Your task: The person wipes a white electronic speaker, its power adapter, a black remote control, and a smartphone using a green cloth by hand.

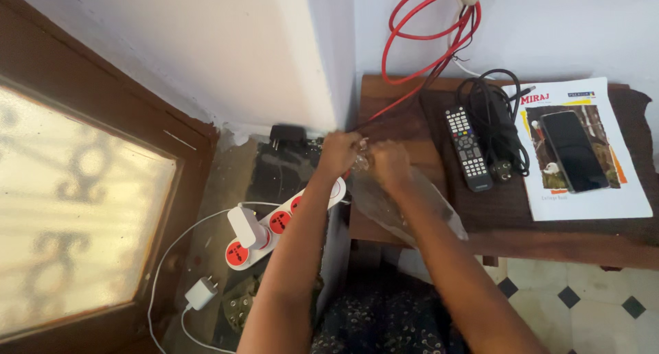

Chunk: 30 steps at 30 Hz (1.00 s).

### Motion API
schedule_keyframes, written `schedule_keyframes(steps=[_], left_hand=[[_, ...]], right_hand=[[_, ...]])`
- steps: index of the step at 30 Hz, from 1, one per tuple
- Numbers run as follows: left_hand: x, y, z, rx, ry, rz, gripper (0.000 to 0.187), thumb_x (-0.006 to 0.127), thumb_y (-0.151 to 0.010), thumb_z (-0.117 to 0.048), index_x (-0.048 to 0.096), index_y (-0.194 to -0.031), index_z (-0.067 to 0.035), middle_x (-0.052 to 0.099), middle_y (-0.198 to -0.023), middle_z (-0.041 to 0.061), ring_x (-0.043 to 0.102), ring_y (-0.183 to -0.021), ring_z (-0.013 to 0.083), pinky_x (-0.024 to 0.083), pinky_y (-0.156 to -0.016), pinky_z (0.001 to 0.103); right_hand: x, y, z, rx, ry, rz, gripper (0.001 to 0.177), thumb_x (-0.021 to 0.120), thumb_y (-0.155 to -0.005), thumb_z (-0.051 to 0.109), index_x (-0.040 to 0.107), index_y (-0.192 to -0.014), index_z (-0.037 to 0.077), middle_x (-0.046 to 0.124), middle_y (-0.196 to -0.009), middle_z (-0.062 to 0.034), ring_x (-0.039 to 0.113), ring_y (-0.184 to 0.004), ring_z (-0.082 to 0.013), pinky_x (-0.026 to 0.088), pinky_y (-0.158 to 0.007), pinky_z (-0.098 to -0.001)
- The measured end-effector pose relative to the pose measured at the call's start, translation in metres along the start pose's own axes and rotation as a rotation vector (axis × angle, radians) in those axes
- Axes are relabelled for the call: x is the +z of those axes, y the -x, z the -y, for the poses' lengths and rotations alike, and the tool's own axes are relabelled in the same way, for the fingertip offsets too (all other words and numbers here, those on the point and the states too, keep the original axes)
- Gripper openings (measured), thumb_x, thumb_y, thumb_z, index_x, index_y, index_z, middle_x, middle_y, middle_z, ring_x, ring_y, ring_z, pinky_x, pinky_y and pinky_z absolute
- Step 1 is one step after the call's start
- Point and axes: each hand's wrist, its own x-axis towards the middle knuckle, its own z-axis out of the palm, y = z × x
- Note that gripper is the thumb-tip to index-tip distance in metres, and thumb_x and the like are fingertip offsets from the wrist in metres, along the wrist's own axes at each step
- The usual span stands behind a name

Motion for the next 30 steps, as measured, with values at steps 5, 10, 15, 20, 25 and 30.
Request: schedule_keyframes(steps=[5, 10, 15, 20, 25, 30], left_hand=[[0.017, 0.001, -0.021, -0.186, 0.001, -0.144, 0.016, 0.074, -0.085, -0.022, 0.076, -0.074, -0.011, 0.069, -0.07, 0.017, 0.068, -0.068, 0.0394, 0.052, -0.069, 0.051], [0.04, -0.003, -0.015, -0.152, -0.164, -0.116, 0.017, 0.072, -0.082, -0.019, 0.076, -0.071, -0.007, 0.069, -0.068, 0.019, 0.069, -0.067, 0.039, 0.053, -0.07, 0.052], [0.06, -0.006, 0.003, -0.097, -0.305, -0.053, 0.011, 0.072, -0.078, -0.017, 0.076, -0.074, -0.009, 0.07, -0.071, 0.019, 0.07, -0.069, 0.038, 0.054, -0.069, 0.051], [0.042, -0.019, 0.024, -0.146, -0.247, -0.134, 0.024, 0.066, -0.096, -0.022, 0.071, -0.078, -0.006, 0.072, -0.079, 0.019, 0.071, -0.074, 0.0389, 0.056, -0.069, 0.051], [0.028, -0.018, 0.016, -0.157, -0.281, -0.01, 0.02, 0.064, -0.094, -0.024, 0.067, -0.085, -0.007, 0.072, -0.08, 0.02, 0.07, -0.075, 0.0415, 0.054, -0.069, 0.053], [0.004, -0.011, 0.005, -0.133, 0.116, 0.109, 0.019, 0.061, -0.096, -0.024, 0.07, -0.102, -0.008, 0.072, -0.084, 0.018, 0.071, -0.079, 0.0403, 0.055, -0.073, 0.052]], right_hand=[[0.014, 0.021, 0.002, -0.021, 0.014, -0.081, 0.016, 0.069, -0.09, 0.013, 0.073, -0.102, 0.004, 0.067, -0.077, -0.011, 0.066, -0.074, -0.0315, 0.051, -0.067, -0.0454], [0.012, 0.031, -0.001, -0.01, -0.006, -0.087, 0.007, 0.072, -0.074, 0.011, 0.067, -0.072, 0.006, 0.065, -0.071, -0.0123, 0.065, -0.072, -0.032, 0.051, -0.068, -0.0475], [-0.02, 0.032, 0.011, -0.074, -0.115, -0.117, 0.007, 0.07, -0.069, 0.005, 0.066, -0.074, 0.006, 0.063, -0.074, -0.0125, 0.063, -0.076, -0.0328, 0.051, -0.071, -0.046], [-0.05, 0.051, 0.061, -0.339, -0.297, -0.034, 0.005, 0.071, -0.075, 0.006, 0.07, -0.079, 0.009, 0.064, -0.076, -0.0091, 0.062, -0.075, -0.0307, 0.047, -0.067, -0.0464], [-0.032, 0.083, 0.047, -0.199, -0.326, -0.13, 0.014, 0.062, -0.086, 0.009, 0.071, -0.097, 0.008, 0.071, -0.101, -0.011, 0.068, -0.096, -0.0304, 0.055, -0.093, -0.0495], [-0.016, 0.066, 0.017, 0.539, -0.245, 0.398, 0.051, 0.071, -0.097, 0.05, 0.061, -0.115, 0.003, 0.073, -0.089, -0.0213, 0.071, -0.09, -0.0437, 0.054, -0.081, -0.0542]])
